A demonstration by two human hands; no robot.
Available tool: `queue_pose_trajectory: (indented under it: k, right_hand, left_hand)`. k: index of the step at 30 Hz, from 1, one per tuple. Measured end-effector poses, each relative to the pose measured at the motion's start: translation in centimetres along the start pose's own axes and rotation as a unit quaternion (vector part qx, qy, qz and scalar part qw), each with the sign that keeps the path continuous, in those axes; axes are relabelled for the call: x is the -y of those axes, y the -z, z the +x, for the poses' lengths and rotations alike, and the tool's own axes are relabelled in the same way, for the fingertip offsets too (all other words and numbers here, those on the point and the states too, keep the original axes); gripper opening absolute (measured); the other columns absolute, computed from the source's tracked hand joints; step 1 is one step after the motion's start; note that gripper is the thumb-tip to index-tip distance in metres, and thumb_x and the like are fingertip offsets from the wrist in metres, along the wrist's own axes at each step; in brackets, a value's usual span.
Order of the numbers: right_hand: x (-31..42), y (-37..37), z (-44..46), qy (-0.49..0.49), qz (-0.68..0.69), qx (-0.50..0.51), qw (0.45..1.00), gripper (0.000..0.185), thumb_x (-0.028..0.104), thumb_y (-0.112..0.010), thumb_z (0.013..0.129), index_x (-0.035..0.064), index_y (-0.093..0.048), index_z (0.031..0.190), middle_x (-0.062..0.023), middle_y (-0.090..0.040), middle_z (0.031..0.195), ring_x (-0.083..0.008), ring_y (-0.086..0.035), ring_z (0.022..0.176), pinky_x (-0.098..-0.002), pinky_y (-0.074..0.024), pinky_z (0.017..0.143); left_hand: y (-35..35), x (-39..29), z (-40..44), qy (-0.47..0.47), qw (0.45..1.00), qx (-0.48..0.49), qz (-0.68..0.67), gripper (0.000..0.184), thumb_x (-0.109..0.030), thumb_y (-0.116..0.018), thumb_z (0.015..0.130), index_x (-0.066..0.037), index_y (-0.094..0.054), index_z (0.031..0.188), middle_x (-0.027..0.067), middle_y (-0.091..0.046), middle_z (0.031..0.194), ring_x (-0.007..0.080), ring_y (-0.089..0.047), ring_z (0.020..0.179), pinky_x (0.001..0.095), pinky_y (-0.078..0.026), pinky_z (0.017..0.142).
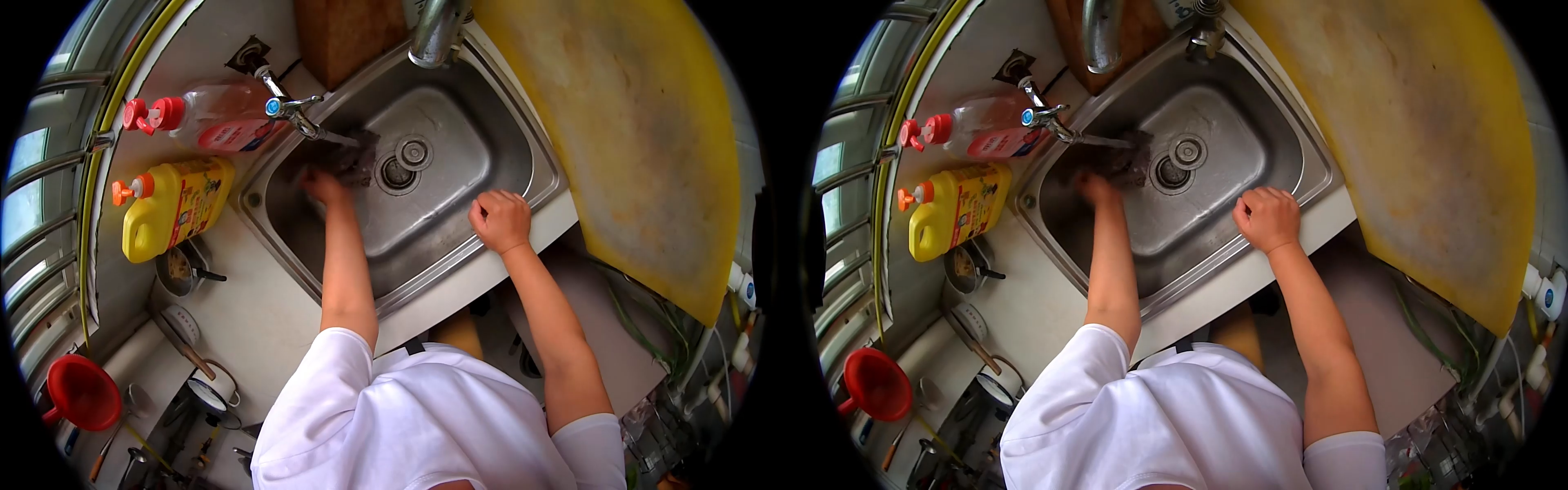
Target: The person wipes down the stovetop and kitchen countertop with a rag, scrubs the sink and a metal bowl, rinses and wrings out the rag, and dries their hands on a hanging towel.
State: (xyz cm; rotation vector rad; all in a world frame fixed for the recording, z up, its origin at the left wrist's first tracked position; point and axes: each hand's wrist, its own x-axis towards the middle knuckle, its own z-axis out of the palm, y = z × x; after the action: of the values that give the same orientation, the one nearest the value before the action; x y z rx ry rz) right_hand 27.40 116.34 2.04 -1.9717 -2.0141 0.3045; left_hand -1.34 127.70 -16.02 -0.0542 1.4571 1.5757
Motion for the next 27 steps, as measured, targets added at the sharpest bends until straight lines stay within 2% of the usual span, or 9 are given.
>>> queue_pose_trajectory:
  k: [1,2,5,8,12,14,18,20,27]
  right_hand:
    - [0.1,0.0,0.0,0.002,0.001,0.000,1.000,0.019,0.017,-0.061,0.072,0.0109,-0.052,0.056,-0.0037,-0.056,0.060,-0.0244,-0.057,0.062,-0.0376,-0.0447,0.059]
    - [0.1,0.0,0.0,0.000,0.006,0.000,1.000,0.019,0.017,-0.060,0.072,0.0100,-0.052,0.057,-0.0048,-0.056,0.061,-0.0257,-0.057,0.063,-0.0386,-0.0441,0.059]
    - [0.0,-0.1,0.1,-0.003,0.017,-0.002,1.000,0.018,0.016,-0.059,0.073,0.0091,-0.052,0.058,-0.0060,-0.056,0.063,-0.0271,-0.057,0.064,-0.0397,-0.0436,0.058]
    - [-0.1,-0.1,-0.2,-0.003,0.019,0.002,1.000,0.018,0.016,-0.059,0.073,0.0093,-0.052,0.057,-0.0062,-0.056,0.062,-0.0271,-0.057,0.064,-0.0398,-0.0436,0.059]
    - [0.0,-0.2,-0.2,0.002,0.017,-0.010,1.000,0.019,0.016,-0.059,0.073,0.0093,-0.051,0.057,-0.0062,-0.056,0.062,-0.0271,-0.057,0.064,-0.0398,-0.0437,0.059]
    - [0.1,0.0,-0.3,0.002,0.003,0.004,1.000,0.018,0.017,-0.060,0.074,0.0107,-0.054,0.058,-0.0048,-0.057,0.061,-0.0253,-0.058,0.064,-0.0387,-0.0457,0.062]
    - [0.4,0.0,-0.1,0.002,-0.001,-0.005,1.000,0.019,0.018,-0.059,0.074,0.0086,-0.055,0.058,-0.0065,-0.058,0.062,-0.0277,-0.058,0.064,-0.0407,-0.0462,0.063]
    - [0.5,0.0,-0.4,0.004,-0.005,-0.010,1.000,0.020,0.019,-0.058,0.075,0.0078,-0.056,0.058,-0.0077,-0.059,0.063,-0.0292,-0.058,0.064,-0.0418,-0.0464,0.063]
    - [1.9,0.7,0.0,-0.067,-0.067,0.090,0.991,0.021,0.026,-0.059,0.075,0.0079,-0.067,0.070,-0.0116,-0.066,0.074,-0.0336,-0.062,0.073,-0.0427,-0.0498,0.069]
  left_hand:
    - [0.6,0.8,-0.2,-0.236,0.899,-0.109,0.353,0.026,-0.013,-0.050,0.087,-0.004,-0.054,0.111,0.0164,-0.057,0.106,0.0300,-0.058,0.095,0.0415,-0.048,0.078]
    - [1.3,1.3,-0.1,-0.424,0.615,-0.196,0.635,0.032,-0.013,-0.049,0.086,-0.005,-0.052,0.117,0.0192,-0.055,0.111,0.0342,-0.056,0.099,0.0458,-0.048,0.079]
    - [1.9,1.4,-0.7,-0.577,0.487,0.064,0.652,0.037,-0.014,-0.052,0.084,-0.006,-0.051,0.121,0.0212,-0.053,0.117,0.0388,-0.053,0.104,0.0513,-0.047,0.078]
    - [1.0,1.9,-3.4,-0.329,0.613,0.116,0.709,0.030,-0.016,-0.054,0.085,-0.007,-0.059,0.114,0.0201,-0.058,0.111,0.0378,-0.056,0.098,0.0487,-0.047,0.079]
    - [-0.8,1.3,-0.7,-0.227,0.640,0.207,0.705,0.019,-0.017,-0.059,0.084,-0.010,-0.064,0.101,0.0148,-0.064,0.096,0.0323,-0.061,0.092,0.0444,-0.049,0.078]
    - [-3.4,-1.3,-2.7,0.130,0.935,0.151,0.292,0.012,-0.018,-0.063,0.082,-0.014,-0.065,0.094,0.0078,-0.065,0.084,0.0253,-0.063,0.080,0.0392,-0.050,0.072]
    - [-3.9,0.7,-0.1,0.230,0.936,0.256,0.070,0.013,-0.017,-0.067,0.079,-0.015,-0.063,0.091,0.0032,-0.063,0.084,0.0191,-0.058,0.073,0.0345,-0.046,0.063]
    - [-5.3,-1.1,-2.6,0.302,0.947,0.100,0.033,0.014,-0.014,-0.065,0.079,-0.013,-0.062,0.092,0.0029,-0.063,0.084,0.0188,-0.055,0.068,0.0301,-0.043,0.058]
    - [-3.6,-3.9,-6.7,0.122,0.936,0.240,0.228,0.029,-0.014,-0.069,0.074,-0.010,-0.063,0.102,0.0039,-0.064,0.095,0.0197,-0.060,0.083,0.0341,-0.048,0.068]
